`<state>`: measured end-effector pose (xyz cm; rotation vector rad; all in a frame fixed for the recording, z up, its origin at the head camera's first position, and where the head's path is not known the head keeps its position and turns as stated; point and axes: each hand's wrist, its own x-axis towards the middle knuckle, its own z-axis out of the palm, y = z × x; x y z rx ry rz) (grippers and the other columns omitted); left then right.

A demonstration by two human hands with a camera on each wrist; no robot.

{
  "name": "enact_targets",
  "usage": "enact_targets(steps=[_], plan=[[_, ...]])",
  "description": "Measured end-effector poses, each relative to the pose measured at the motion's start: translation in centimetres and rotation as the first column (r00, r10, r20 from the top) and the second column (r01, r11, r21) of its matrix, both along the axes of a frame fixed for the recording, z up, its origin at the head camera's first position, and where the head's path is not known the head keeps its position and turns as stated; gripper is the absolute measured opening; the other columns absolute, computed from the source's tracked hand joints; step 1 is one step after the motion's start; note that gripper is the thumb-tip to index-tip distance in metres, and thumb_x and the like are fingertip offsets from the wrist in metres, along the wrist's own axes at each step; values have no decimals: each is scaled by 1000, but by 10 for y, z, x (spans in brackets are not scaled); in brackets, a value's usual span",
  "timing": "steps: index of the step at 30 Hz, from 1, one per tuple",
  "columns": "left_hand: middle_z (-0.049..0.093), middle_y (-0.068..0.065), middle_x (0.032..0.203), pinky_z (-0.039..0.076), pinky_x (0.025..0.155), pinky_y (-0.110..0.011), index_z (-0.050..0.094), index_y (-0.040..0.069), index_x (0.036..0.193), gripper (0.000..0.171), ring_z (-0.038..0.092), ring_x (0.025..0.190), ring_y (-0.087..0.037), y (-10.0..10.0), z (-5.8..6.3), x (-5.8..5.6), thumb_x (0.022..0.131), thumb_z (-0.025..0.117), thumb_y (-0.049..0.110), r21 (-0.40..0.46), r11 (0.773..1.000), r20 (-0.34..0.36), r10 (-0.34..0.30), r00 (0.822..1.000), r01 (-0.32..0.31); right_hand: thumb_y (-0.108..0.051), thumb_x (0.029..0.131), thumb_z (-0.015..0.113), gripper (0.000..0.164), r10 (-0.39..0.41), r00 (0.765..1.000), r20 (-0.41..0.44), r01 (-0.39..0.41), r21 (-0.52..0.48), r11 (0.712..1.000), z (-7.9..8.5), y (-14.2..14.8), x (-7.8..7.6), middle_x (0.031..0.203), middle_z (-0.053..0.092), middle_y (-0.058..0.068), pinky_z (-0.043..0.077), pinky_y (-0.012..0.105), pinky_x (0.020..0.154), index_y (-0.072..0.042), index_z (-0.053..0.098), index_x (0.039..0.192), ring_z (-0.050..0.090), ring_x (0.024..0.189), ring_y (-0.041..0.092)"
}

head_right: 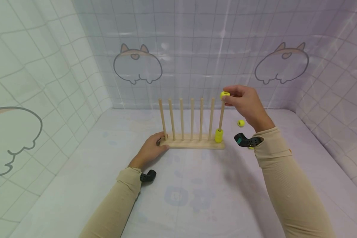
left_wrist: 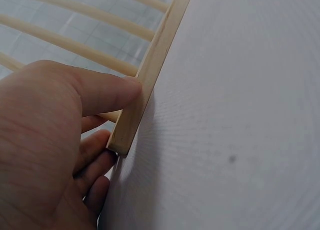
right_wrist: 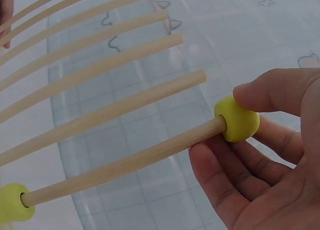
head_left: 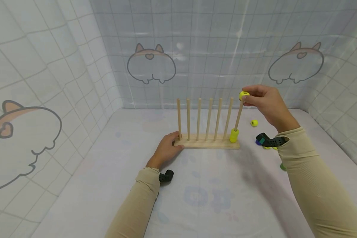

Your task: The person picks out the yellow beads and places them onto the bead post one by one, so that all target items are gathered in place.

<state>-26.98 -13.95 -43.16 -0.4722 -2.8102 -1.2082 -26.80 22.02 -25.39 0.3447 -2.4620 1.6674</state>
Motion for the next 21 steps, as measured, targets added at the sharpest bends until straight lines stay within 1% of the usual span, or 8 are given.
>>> enact_targets(steps=[5,10,16,21], plan=[[46,-9,152,27,118,-45,53,7,146,59,36,143,-30,-1,-2,-2,91,70,21,-10,1000,-4,0,1000,0,-21,97,68,44,5,1000,8,-6,26,1000,0,0,-1,116,63,7,54,19,86,-1,58,135,64,104,22],[47,-11,151,28,118,-44,53,5,145,59,37,143,-30,-1,-3,-3,90,71,18,10,1000,-9,-10,1000,10,-21,97,68,45,-8,1000,25,7,43,999,0,1,0,119,62,7,54,21,89,-2,58,137,65,104,20],[47,-11,152,27,118,-43,53,6,145,59,36,143,-29,0,-2,-1,91,71,20,12,1000,-2,-7,1000,7,-19,97,68,44,1,1000,30,-2,14,1000,0,1,1,118,61,7,54,20,87,-1,58,136,65,104,20],[47,-11,152,27,118,-43,54,5,145,58,37,143,-29,0,-2,-1,91,71,19,11,1000,-9,-8,1000,9,-19,97,68,43,13,1000,17,-13,10,1000,-2,1,1,120,62,8,54,23,89,0,58,135,65,105,21]])
